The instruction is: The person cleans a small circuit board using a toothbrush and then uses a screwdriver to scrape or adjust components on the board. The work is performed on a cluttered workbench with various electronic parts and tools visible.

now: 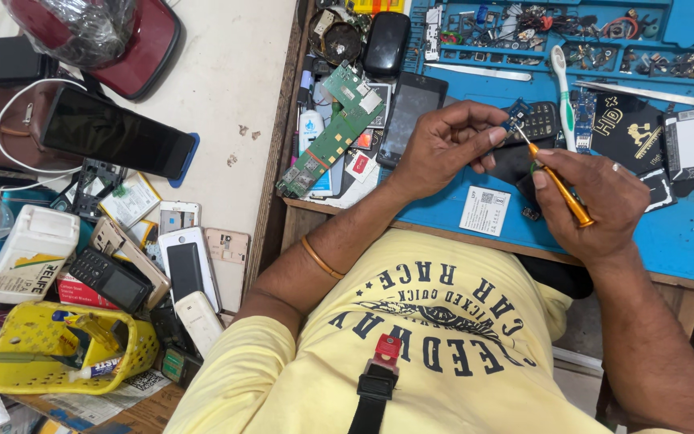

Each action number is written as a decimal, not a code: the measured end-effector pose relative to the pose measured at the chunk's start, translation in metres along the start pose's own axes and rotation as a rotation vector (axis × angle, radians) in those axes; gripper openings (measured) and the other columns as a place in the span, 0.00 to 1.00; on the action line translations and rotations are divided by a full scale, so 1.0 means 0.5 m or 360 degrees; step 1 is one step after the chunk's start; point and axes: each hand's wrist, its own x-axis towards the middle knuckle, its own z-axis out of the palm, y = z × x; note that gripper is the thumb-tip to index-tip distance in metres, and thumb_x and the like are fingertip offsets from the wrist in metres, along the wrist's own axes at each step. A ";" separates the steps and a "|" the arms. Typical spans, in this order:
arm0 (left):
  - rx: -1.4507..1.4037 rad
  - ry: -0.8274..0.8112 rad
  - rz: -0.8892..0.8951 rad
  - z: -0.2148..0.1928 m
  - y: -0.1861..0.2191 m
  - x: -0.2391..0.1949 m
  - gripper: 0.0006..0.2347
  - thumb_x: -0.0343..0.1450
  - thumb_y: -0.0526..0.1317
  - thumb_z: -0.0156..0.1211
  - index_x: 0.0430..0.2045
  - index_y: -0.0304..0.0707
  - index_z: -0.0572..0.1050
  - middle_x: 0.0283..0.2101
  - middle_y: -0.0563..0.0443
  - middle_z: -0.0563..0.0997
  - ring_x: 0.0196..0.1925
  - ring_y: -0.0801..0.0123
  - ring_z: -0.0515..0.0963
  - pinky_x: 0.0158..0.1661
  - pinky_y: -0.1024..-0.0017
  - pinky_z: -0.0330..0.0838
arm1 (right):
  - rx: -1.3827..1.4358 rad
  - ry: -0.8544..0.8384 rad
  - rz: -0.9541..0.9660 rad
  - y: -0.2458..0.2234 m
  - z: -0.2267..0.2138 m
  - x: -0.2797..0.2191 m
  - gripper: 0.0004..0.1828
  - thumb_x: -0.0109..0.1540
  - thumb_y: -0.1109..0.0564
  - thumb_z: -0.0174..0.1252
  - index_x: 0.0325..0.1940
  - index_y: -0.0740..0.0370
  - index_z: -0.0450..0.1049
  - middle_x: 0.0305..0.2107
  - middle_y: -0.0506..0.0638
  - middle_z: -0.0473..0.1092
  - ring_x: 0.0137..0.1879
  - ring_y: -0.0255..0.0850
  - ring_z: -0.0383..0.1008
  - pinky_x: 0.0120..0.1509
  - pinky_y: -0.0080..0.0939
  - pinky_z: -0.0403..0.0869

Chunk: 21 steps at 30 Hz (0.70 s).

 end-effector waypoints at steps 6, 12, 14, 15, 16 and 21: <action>0.0030 0.0013 0.0018 -0.001 0.001 -0.001 0.11 0.78 0.37 0.61 0.51 0.29 0.76 0.35 0.52 0.83 0.33 0.79 0.82 0.34 0.80 0.79 | 0.0039 -0.0054 0.0062 0.004 0.000 -0.008 0.06 0.72 0.62 0.68 0.53 0.62 0.79 0.44 0.53 0.80 0.44 0.39 0.82 0.46 0.33 0.76; 0.0045 0.0038 0.0033 -0.003 -0.001 -0.001 0.10 0.78 0.37 0.62 0.50 0.29 0.76 0.34 0.53 0.82 0.33 0.79 0.82 0.33 0.80 0.79 | 0.0055 -0.0072 0.0054 0.004 0.001 -0.007 0.09 0.70 0.62 0.68 0.55 0.62 0.80 0.42 0.53 0.80 0.41 0.39 0.81 0.43 0.33 0.75; 0.0013 0.0087 0.0069 -0.006 0.001 0.001 0.10 0.78 0.36 0.62 0.50 0.29 0.76 0.34 0.52 0.82 0.32 0.79 0.82 0.32 0.80 0.78 | 0.0007 -0.0100 0.0060 -0.001 -0.002 -0.001 0.08 0.70 0.63 0.67 0.54 0.62 0.81 0.41 0.52 0.80 0.41 0.39 0.81 0.44 0.34 0.75; -0.0001 0.0109 0.0087 -0.007 0.002 0.003 0.10 0.78 0.36 0.62 0.50 0.29 0.76 0.34 0.52 0.82 0.32 0.78 0.82 0.32 0.81 0.77 | -0.0018 -0.0112 0.0064 -0.004 -0.003 0.003 0.08 0.70 0.63 0.67 0.54 0.62 0.81 0.41 0.52 0.80 0.40 0.39 0.81 0.44 0.34 0.75; 0.0000 0.0099 0.0073 -0.006 0.002 0.003 0.10 0.78 0.36 0.62 0.50 0.29 0.76 0.34 0.52 0.82 0.33 0.78 0.82 0.32 0.80 0.78 | 0.0013 -0.0068 0.0068 -0.006 -0.004 0.006 0.08 0.69 0.63 0.67 0.52 0.62 0.80 0.42 0.53 0.79 0.41 0.40 0.81 0.44 0.34 0.75; -0.0054 0.0084 0.0047 -0.002 -0.003 -0.001 0.12 0.78 0.35 0.61 0.54 0.28 0.74 0.41 0.49 0.82 0.36 0.77 0.83 0.37 0.78 0.82 | 0.0048 0.0028 0.0017 -0.006 -0.007 0.003 0.09 0.67 0.64 0.66 0.51 0.64 0.78 0.43 0.56 0.79 0.41 0.42 0.81 0.43 0.36 0.76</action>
